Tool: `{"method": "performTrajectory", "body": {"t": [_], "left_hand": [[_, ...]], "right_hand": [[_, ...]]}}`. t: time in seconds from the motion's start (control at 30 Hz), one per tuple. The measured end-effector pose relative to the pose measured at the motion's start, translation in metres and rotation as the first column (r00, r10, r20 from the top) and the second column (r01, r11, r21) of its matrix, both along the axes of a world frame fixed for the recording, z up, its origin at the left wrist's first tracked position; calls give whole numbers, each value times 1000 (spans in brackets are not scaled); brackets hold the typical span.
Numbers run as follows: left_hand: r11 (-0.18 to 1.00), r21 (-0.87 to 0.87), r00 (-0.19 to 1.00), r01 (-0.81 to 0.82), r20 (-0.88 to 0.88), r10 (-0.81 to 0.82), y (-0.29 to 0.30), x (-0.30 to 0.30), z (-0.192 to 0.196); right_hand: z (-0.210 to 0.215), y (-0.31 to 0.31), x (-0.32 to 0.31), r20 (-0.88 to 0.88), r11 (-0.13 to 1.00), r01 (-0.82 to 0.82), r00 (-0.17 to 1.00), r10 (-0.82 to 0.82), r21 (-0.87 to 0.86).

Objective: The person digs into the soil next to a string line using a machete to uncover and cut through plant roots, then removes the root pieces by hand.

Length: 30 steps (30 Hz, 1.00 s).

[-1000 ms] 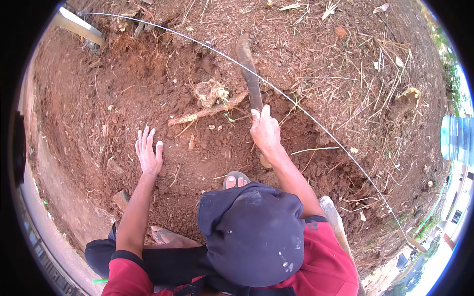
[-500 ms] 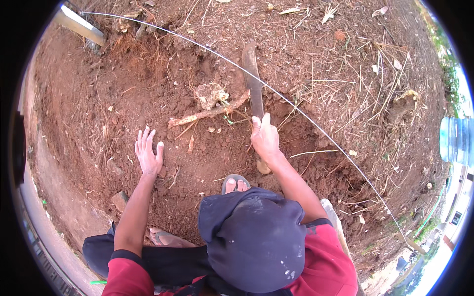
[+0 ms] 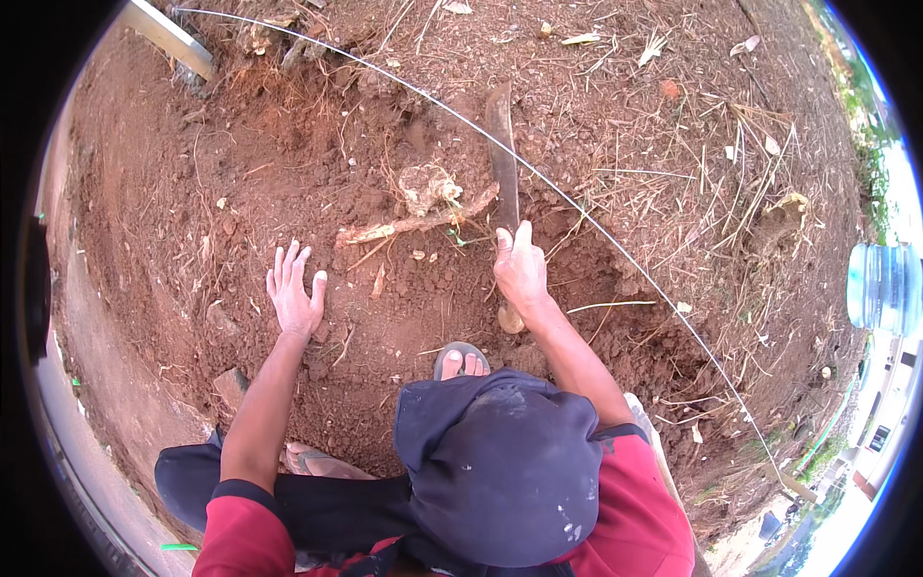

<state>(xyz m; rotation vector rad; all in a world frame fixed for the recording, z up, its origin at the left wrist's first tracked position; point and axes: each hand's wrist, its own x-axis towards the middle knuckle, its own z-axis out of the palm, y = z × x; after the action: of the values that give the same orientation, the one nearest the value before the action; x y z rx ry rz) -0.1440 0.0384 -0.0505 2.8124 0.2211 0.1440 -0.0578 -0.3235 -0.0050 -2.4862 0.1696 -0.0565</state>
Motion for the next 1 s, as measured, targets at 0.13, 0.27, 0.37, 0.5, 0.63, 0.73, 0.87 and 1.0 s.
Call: {"method": "performTrajectory", "body": {"t": [0.13, 0.27, 0.37, 0.5, 0.63, 0.73, 0.87, 1.0], "left_hand": [[999, 34, 1000, -10, 9, 10, 17, -12, 2], [999, 40, 1000, -9, 0, 9, 21, -17, 1], [1000, 23, 1000, 5, 19, -5, 15, -10, 1], [1000, 15, 1000, 12, 13, -12, 9, -4, -6], [1000, 29, 1000, 8, 5, -8, 14, -16, -4], [999, 37, 1000, -4, -1, 4, 17, -11, 1], [999, 33, 1000, 2, 18, -3, 15, -9, 0], [1000, 28, 1000, 7, -6, -7, 9, -3, -2]], "right_hand": [[11, -25, 8, -6, 983, -129, 991, 131, 132], [90, -38, 21, 310, 705, 5, 896, -319, 709], [118, -37, 36, 410, 529, 11, 620, -669, 848], [-16, -14, -4, 132, 996, -11, 991, 0, 84], [0, -31, -6, 1, 985, -137, 991, 137, 105], [46, -45, 7, 168, 762, 101, 949, -267, 639], [85, -39, 29, 364, 540, 38, 699, -616, 841], [4, 14, 4, -13, 1000, -22, 1000, 22, -4]]}}
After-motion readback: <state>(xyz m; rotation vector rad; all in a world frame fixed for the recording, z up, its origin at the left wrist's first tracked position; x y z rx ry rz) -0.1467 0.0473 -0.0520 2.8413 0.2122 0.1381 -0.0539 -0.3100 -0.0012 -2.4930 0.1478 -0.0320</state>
